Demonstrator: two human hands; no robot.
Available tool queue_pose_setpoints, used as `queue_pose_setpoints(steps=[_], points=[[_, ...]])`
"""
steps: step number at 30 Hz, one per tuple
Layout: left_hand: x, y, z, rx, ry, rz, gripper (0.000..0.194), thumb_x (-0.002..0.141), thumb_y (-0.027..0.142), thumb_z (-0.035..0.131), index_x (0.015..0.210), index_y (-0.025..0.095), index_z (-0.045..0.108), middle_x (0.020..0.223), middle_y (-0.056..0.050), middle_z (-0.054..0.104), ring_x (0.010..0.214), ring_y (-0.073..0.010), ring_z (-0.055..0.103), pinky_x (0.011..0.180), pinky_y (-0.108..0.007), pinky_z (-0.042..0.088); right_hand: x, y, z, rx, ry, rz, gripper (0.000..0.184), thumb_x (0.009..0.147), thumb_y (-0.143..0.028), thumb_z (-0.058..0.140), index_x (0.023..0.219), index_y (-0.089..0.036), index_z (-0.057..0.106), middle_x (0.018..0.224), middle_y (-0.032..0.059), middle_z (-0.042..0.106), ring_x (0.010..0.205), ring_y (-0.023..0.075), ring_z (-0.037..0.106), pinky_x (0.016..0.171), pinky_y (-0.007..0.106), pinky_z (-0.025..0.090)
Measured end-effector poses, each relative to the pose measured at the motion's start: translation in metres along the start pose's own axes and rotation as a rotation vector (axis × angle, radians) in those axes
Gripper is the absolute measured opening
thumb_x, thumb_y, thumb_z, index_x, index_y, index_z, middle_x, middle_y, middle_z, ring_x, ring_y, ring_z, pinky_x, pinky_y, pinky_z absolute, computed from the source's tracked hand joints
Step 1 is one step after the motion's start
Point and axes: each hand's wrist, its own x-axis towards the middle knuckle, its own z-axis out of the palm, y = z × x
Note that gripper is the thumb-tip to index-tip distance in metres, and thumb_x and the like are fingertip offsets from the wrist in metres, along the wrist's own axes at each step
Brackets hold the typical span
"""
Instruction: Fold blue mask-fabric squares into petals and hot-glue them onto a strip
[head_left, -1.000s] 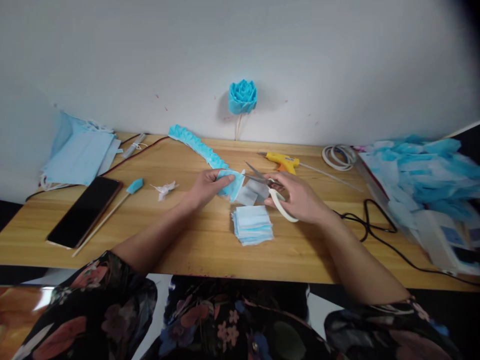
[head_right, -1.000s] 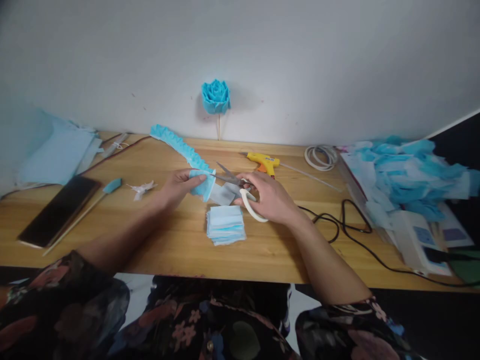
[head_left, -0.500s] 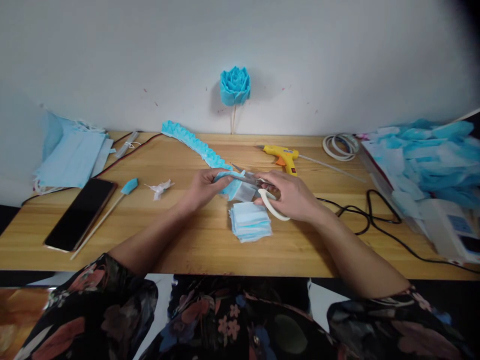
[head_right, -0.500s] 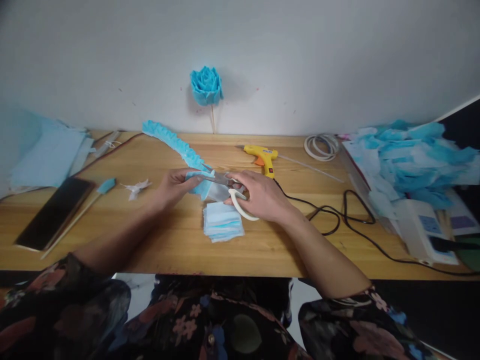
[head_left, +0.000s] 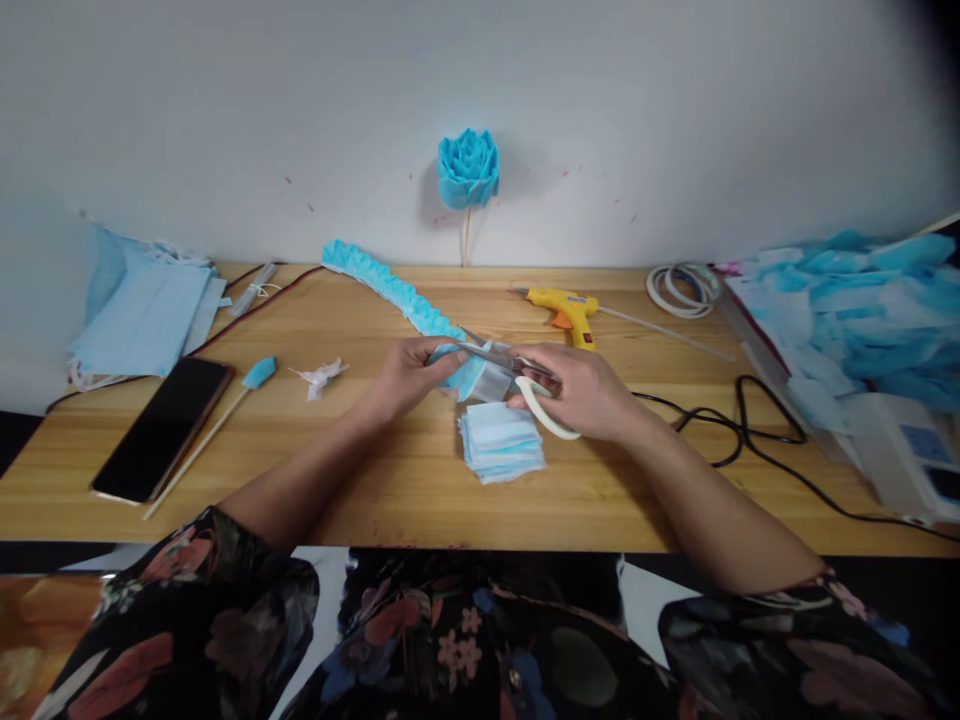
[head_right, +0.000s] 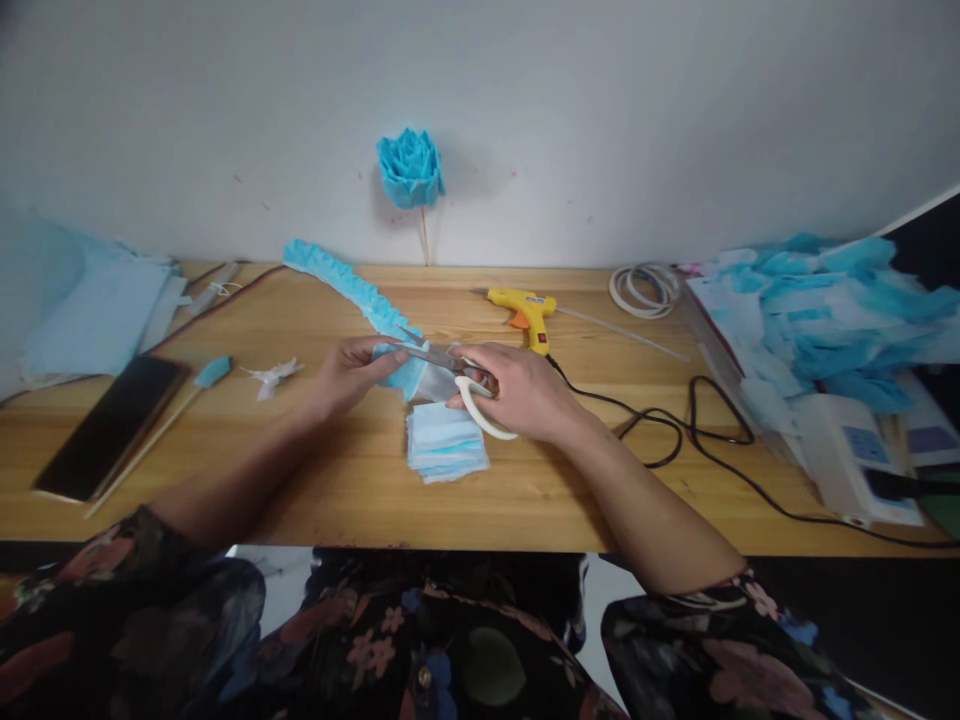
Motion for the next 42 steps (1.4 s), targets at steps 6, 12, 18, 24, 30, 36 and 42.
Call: queue_pose_setpoints(steps=[6,12,18,24,30,36,42], points=[[-0.0002,0.0033,0.0010,-0.038,0.003,-0.017,0.036,0.080,0.052,0.076,0.087,0.017,0.081,0.077,-0.003,0.073,0.068,-0.0122,0.060,0.067,-0.024,0.050,-0.0005,-0.0014,0.0001,0.007,0.016,0.001,0.048,0.086,-0.052,0.075,0.125,-0.024,0.072,0.111,0.0075,0.081,0.083,0.0216,0.074,0.073,0.033,0.056],[-0.0007,0.0047,0.0016,-0.071,0.017,-0.052,0.040,0.077,0.056,0.079,0.088,0.017,0.081,0.077,-0.003,0.073,0.068,-0.0127,0.061,0.066,-0.025,0.050,-0.0026,0.0004,0.0014,0.018,0.052,-0.025,0.048,0.086,-0.054,0.076,0.122,-0.023,0.074,0.100,0.0067,0.081,0.077,0.0202,0.073,0.068,0.031,0.055],[-0.0008,0.0060,0.0014,-0.082,0.008,-0.038,0.041,0.078,0.056,0.078,0.088,0.016,0.080,0.078,-0.002,0.072,0.068,-0.0119,0.060,0.066,-0.024,0.050,-0.0035,0.0027,0.0038,0.016,0.085,-0.078,0.048,0.088,-0.054,0.073,0.125,-0.023,0.073,0.109,0.0081,0.081,0.079,0.0203,0.074,0.073,0.033,0.058],[0.0005,0.0044,0.0008,-0.057,0.004,-0.014,0.039,0.080,0.054,0.076,0.078,0.016,0.075,0.066,0.001,0.063,0.059,-0.0092,0.051,0.058,-0.022,0.043,-0.0029,0.0023,0.0049,0.007,0.084,-0.072,0.047,0.089,-0.053,0.072,0.126,-0.024,0.073,0.111,0.0072,0.081,0.085,0.0217,0.076,0.075,0.033,0.058],[0.0004,0.0028,0.0004,-0.071,0.025,-0.025,0.039,0.079,0.056,0.076,0.081,0.017,0.076,0.069,-0.001,0.066,0.063,-0.0120,0.055,0.060,-0.024,0.046,0.0007,-0.0029,-0.0014,0.014,0.018,0.032,0.049,0.085,-0.051,0.076,0.125,-0.025,0.071,0.102,0.0050,0.081,0.080,0.0209,0.073,0.071,0.032,0.053],[0.0022,0.0008,-0.0021,-0.149,-0.005,-0.048,0.044,0.077,0.058,0.078,0.091,0.016,0.079,0.086,-0.005,0.076,0.073,-0.0151,0.065,0.064,-0.025,0.052,0.0030,-0.0040,-0.0013,-0.013,0.018,0.004,0.055,0.083,-0.052,0.075,0.127,-0.021,0.068,0.103,0.0097,0.077,0.090,0.0253,0.071,0.079,0.037,0.053],[0.0034,0.0034,-0.0024,-0.171,-0.070,-0.087,0.045,0.068,0.052,0.087,0.096,0.017,0.079,0.100,-0.007,0.077,0.077,-0.0147,0.067,0.063,-0.023,0.054,0.0033,-0.0052,0.0013,-0.026,0.027,-0.014,0.055,0.084,-0.052,0.074,0.128,-0.021,0.066,0.107,0.0109,0.076,0.096,0.0278,0.071,0.084,0.040,0.053]])
